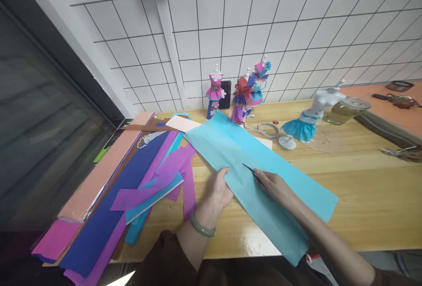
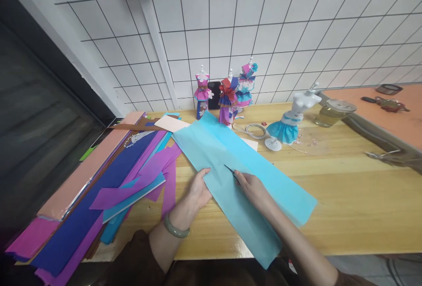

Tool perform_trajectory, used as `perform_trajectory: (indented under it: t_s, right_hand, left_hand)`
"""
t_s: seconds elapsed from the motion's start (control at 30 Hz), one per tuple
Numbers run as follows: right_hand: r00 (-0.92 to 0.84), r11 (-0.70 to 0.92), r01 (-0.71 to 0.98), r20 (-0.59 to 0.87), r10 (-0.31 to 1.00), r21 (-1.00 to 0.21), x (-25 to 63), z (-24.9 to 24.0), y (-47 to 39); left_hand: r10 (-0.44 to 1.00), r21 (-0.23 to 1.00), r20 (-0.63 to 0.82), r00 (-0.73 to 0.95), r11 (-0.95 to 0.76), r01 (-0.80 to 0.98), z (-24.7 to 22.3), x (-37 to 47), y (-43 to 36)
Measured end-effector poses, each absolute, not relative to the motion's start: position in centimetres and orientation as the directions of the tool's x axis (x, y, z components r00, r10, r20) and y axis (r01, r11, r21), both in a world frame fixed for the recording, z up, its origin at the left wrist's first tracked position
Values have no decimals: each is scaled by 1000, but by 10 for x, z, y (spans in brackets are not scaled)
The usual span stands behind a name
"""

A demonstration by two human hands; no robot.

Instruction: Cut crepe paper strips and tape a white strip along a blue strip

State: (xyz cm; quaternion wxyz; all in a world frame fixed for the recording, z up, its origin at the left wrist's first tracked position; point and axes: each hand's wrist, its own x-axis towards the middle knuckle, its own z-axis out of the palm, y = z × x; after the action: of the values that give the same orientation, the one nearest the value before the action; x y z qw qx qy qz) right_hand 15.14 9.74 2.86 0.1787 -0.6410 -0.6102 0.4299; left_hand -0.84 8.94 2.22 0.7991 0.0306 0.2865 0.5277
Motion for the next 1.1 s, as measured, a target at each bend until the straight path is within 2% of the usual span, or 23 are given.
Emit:
perform_trajectory:
  t_s: [0.27,0.53,0.8,1.1]
  right_hand:
    - [-121,-185,612,-322,939,-769,152,28,98]
    - [-125,-291,544,-419,899,-787,147,34,101]
    - [-140,-321,575,-477,868,-753,157,39,97]
    - [-179,-369,523,-523,833,-768,156,41,98]
  left_hand:
    - [842,331,-469,266,447,-831,25,-7,90]
    - [837,342,-487,248,444,-828,25,-8,91]
    - [853,358,-461,244,431,-828,24,-11,92]
    - [857,322,-465,223,399,-859,21,-19,99]
